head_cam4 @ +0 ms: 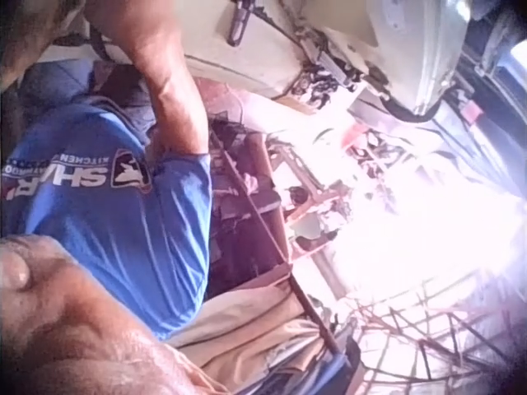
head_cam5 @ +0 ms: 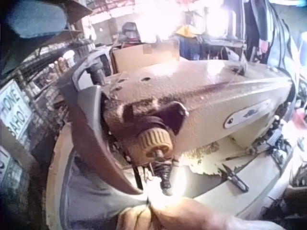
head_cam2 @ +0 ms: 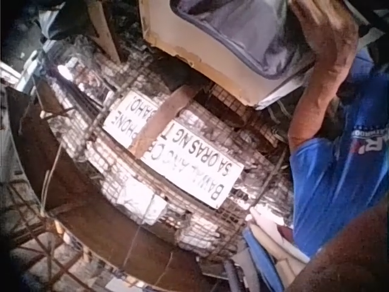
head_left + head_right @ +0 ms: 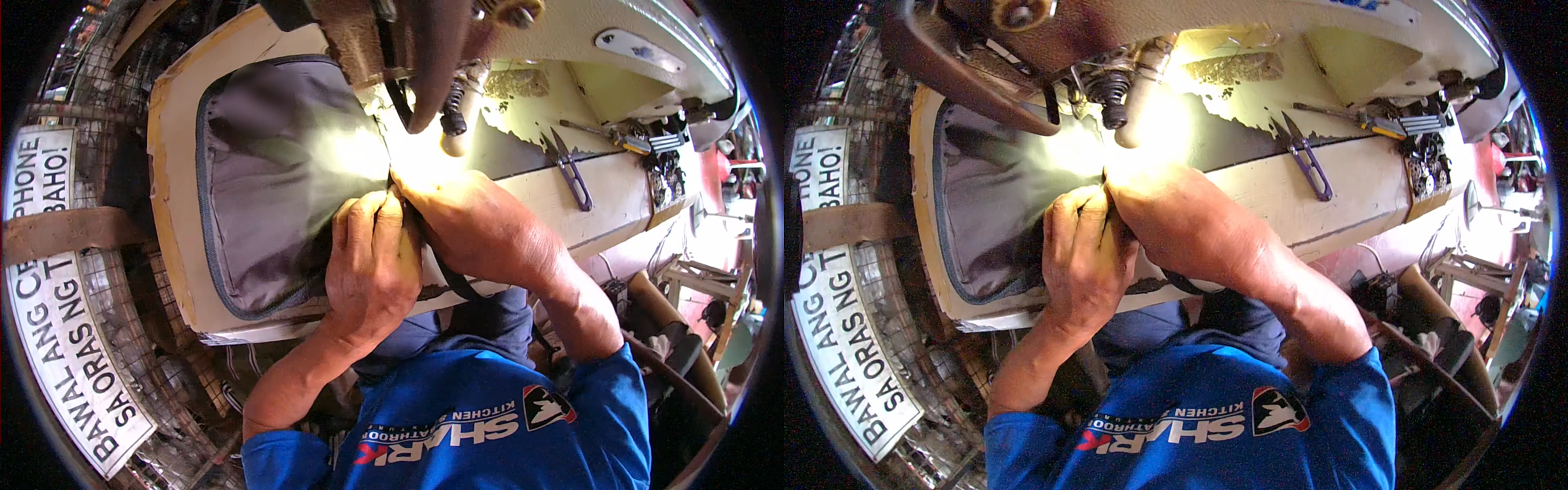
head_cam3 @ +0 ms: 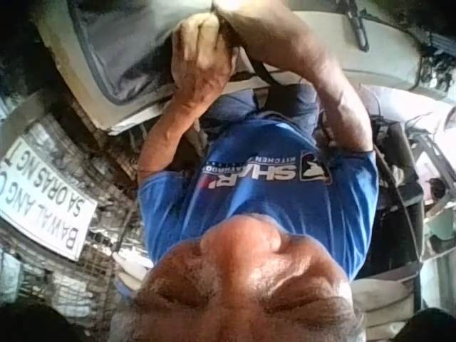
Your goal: Sewing a black leather bag or pouch using an industrial sewing machine.
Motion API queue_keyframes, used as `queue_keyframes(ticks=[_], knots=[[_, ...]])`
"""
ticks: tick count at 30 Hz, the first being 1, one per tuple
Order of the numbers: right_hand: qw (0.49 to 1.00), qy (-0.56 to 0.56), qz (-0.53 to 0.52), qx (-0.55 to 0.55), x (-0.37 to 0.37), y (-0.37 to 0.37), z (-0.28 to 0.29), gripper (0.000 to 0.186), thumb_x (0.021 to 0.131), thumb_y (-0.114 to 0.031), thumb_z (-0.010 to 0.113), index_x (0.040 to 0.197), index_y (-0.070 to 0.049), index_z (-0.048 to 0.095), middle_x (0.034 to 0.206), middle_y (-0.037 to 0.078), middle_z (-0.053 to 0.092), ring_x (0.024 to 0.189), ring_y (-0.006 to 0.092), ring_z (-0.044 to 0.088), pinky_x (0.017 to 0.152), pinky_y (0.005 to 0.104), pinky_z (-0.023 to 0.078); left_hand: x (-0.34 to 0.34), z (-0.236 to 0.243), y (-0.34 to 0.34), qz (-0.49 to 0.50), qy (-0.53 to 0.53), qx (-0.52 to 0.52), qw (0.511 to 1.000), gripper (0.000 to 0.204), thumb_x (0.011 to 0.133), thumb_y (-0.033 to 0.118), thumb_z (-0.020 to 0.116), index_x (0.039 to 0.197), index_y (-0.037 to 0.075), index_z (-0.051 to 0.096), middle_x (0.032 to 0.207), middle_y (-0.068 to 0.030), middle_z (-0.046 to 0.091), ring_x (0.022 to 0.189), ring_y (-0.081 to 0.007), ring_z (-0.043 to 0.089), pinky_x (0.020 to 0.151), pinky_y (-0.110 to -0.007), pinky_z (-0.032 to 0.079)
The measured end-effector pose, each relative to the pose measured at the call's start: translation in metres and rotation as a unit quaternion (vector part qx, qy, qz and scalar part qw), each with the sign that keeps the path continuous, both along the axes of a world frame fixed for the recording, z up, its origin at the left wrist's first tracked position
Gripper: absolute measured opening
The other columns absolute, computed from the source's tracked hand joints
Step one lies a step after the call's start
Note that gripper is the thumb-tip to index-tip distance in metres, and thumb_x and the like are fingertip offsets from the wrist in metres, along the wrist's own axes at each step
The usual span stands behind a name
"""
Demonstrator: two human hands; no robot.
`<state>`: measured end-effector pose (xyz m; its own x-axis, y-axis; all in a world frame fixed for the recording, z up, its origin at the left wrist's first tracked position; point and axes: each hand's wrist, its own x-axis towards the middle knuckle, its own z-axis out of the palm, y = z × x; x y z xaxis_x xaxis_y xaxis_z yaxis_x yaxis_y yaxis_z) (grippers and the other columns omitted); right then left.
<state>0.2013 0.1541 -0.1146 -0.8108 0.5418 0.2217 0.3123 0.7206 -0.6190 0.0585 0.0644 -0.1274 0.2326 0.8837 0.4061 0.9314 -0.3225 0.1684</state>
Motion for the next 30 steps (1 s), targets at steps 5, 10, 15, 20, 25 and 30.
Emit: queue_keyframes(ticks=[5, 10, 15, 20, 25, 30], knots=[[0.999, -0.002, -0.040, -0.010, -0.004, 0.000, -0.003, 0.023, 0.070, 0.004, 0.062, 0.092, 0.008, 0.059, 0.085, 0.025, 0.063, 0.081, 0.0428, 0.064, 0.073, 0.0444, 0.054, -0.006, 0.004, 0.007, -0.015, -0.013, -0.013, 1.000, 0.027, 0.078, 0.003, 0.062, 0.100, -0.013, 0.061, 0.102, -0.0186, 0.057, 0.095, -0.0343, 0.054, 0.087, -0.046, 0.046], [0.998, 0.015, -0.055, 0.037, -0.010, 0.005, -0.001, 0.021, 0.073, 0.002, 0.061, 0.094, 0.007, 0.057, 0.084, 0.024, 0.062, 0.081, 0.0426, 0.064, 0.071, 0.0452, 0.054, -0.007, 0.003, 0.017, -0.016, -0.012, -0.001, 1.000, 0.020, 0.076, 0.004, 0.063, 0.092, -0.009, 0.062, 0.099, -0.0178, 0.056, 0.095, -0.0339, 0.053, 0.086, -0.046, 0.046], [0.997, 0.008, -0.078, 0.006, -0.010, 0.003, 0.004, 0.025, 0.075, 0.000, 0.061, 0.098, 0.007, 0.056, 0.083, 0.024, 0.061, 0.081, 0.0426, 0.064, 0.070, 0.0445, 0.054, -0.007, 0.005, 0.019, -0.016, -0.003, 0.011, 1.000, 0.019, 0.074, 0.004, 0.063, 0.089, -0.009, 0.063, 0.098, -0.0174, 0.056, 0.095, -0.0334, 0.053, 0.086, -0.046, 0.047], [0.991, 0.041, -0.122, -0.023, -0.011, 0.005, -0.015, 0.025, 0.083, -0.009, 0.064, 0.105, 0.001, 0.058, 0.094, 0.023, 0.063, 0.089, 0.0406, 0.063, 0.077, 0.0446, 0.052, -0.014, 0.009, 0.025, -0.007, 0.059, -0.002, 0.998, 0.032, 0.072, 0.010, 0.069, 0.100, -0.005, 0.064, 0.106, -0.0154, 0.060, 0.106, -0.0337, 0.054, 0.094, -0.048, 0.042], [0.971, -0.056, -0.164, -0.165, 0.002, -0.008, 0.007, 0.020, 0.083, -0.015, 0.065, 0.091, 0.003, 0.061, 0.081, 0.023, 0.063, 0.078, 0.0405, 0.062, 0.069, 0.0458, 0.050, -0.006, 0.015, -0.005, 0.100, 0.103, 0.012, 0.990, 0.038, 0.078, 0.020, 0.071, 0.114, 0.005, 0.067, 0.120, -0.0125, 0.058, 0.115, -0.0310, 0.051, 0.100, -0.051, 0.034], [0.970, -0.015, -0.183, -0.158, 0.002, -0.024, 0.001, 0.021, 0.084, -0.016, 0.070, 0.082, 0.001, 0.058, 0.066, 0.018, 0.057, 0.060, 0.0313, 0.056, 0.059, 0.0412, 0.045, -0.011, 0.017, -0.002, 0.012, 0.101, -0.039, 0.994, 0.016, 0.078, 0.014, 0.062, 0.090, 0.003, 0.063, 0.090, -0.0090, 0.052, 0.081, -0.0238, 0.051, 0.072, -0.038, 0.042]])
